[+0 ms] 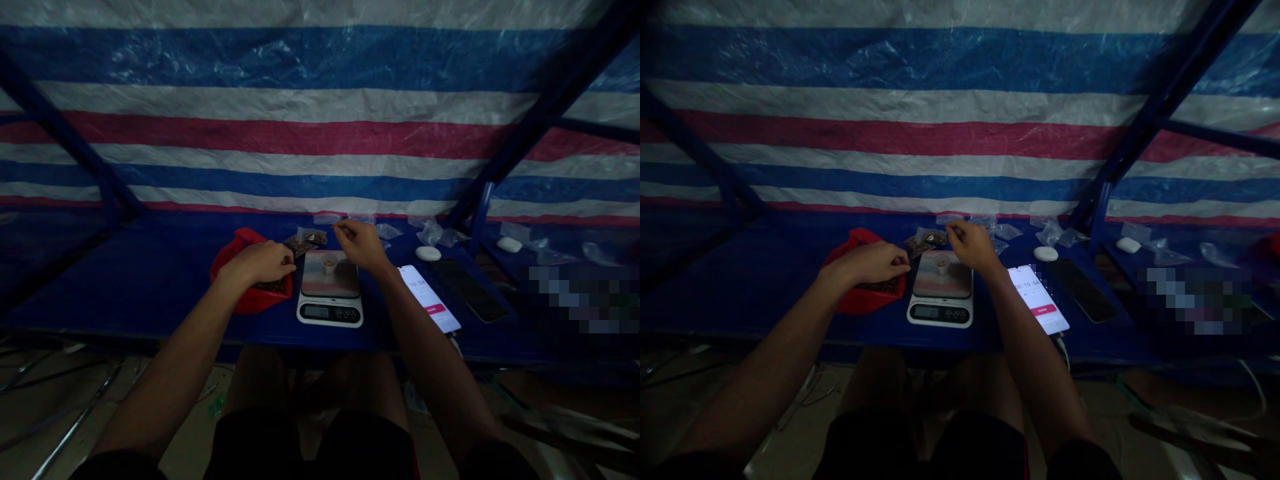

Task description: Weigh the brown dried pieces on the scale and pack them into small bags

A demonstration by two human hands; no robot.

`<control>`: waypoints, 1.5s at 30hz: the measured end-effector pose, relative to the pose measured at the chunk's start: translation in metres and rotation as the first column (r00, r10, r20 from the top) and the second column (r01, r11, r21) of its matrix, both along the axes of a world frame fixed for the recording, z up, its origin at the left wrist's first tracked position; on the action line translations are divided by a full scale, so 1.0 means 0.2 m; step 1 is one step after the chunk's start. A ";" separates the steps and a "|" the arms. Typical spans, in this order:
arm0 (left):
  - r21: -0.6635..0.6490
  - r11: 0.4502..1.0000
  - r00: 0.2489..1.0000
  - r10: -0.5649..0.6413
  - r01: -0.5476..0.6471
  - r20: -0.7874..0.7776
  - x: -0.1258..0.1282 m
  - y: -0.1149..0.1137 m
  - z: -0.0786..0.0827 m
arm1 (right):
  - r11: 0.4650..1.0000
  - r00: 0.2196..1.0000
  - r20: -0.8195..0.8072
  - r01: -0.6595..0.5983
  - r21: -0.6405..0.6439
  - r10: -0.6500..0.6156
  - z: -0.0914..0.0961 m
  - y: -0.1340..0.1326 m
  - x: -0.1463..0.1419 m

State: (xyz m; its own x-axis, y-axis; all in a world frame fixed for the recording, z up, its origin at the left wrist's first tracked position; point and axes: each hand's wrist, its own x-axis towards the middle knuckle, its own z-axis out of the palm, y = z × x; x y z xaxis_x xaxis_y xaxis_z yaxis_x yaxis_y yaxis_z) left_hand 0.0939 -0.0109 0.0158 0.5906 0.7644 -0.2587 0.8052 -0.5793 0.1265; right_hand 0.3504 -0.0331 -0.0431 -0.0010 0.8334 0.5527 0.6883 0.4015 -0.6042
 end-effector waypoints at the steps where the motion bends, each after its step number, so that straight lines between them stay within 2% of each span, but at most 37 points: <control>1: 0.014 1.000 1.000 0.005 -0.005 -0.014 0.00 0.00 0.00 | 1.000 1.000 -0.001 -0.004 -0.001 0.004 0.00 0.00 0.00; 5: 0.082 0.997 0.998 -0.003 0.008 -0.055 0.03 0.00 -0.03 | 1.000 1.000 0.010 -0.005 -0.006 0.005 0.00 0.00 0.00; 9: 0.097 0.995 0.998 -0.021 0.026 -0.051 0.04 0.02 -0.07 | 1.000 1.000 0.007 0.005 -0.007 -0.005 0.00 0.00 0.00; 13: 0.102 0.993 0.990 -0.066 0.053 0.124 0.04 0.01 -0.02 | 1.000 1.000 0.008 0.015 -0.008 -0.015 0.01 0.00 0.00; 17: 0.125 0.975 0.907 -0.217 0.183 0.360 0.10 -0.04 0.05 | 1.000 0.999 0.032 0.012 -0.021 -0.012 0.01 -0.01 0.00; 20: 0.175 0.957 0.874 -0.283 0.230 0.395 0.18 -0.07 0.04 | 0.999 0.998 0.052 0.019 -0.036 -0.017 0.01 -0.01 -0.01; 23: 0.148 0.955 0.880 -0.293 0.256 0.374 0.21 -0.08 0.03 | 0.999 0.998 0.063 0.021 -0.045 -0.019 0.02 -0.01 -0.01; 26: 0.118 0.963 0.877 -0.268 0.241 0.398 0.14 -0.08 0.06 | 0.999 0.998 0.059 0.015 -0.041 -0.013 0.02 -0.01 0.00; 29: 0.124 0.987 0.900 -0.142 0.099 0.412 -0.01 -0.08 0.12 | 1.000 0.998 0.057 0.014 -0.024 -0.013 0.02 -0.02 0.00; 31: 0.140 0.990 0.936 -0.056 0.007 0.347 -0.12 -0.07 0.13 | 1.000 0.999 0.053 0.011 -0.017 -0.011 0.01 -0.01 0.00; 34: 0.003 0.998 0.983 0.063 -0.065 0.171 -0.24 -0.04 0.07 | 1.000 0.998 0.055 0.007 -0.019 -0.006 0.01 -0.01 0.00; 36: -0.079 0.991 0.991 0.114 -0.108 0.070 -0.26 -0.03 0.01 | 1.000 0.998 0.060 0.006 -0.026 -0.005 0.01 -0.01 -0.01; 40: -0.004 0.998 0.995 0.061 -0.061 0.082 -0.23 -0.03 -0.08 | 0.999 0.998 0.067 0.013 -0.044 -0.010 0.01 -0.01 -0.01; 45: -0.021 1.000 0.992 0.021 -0.018 0.121 -0.23 -0.02 -0.12 | 0.999 0.998 0.059 0.002 -0.048 0.001 0.01 -0.02 -0.01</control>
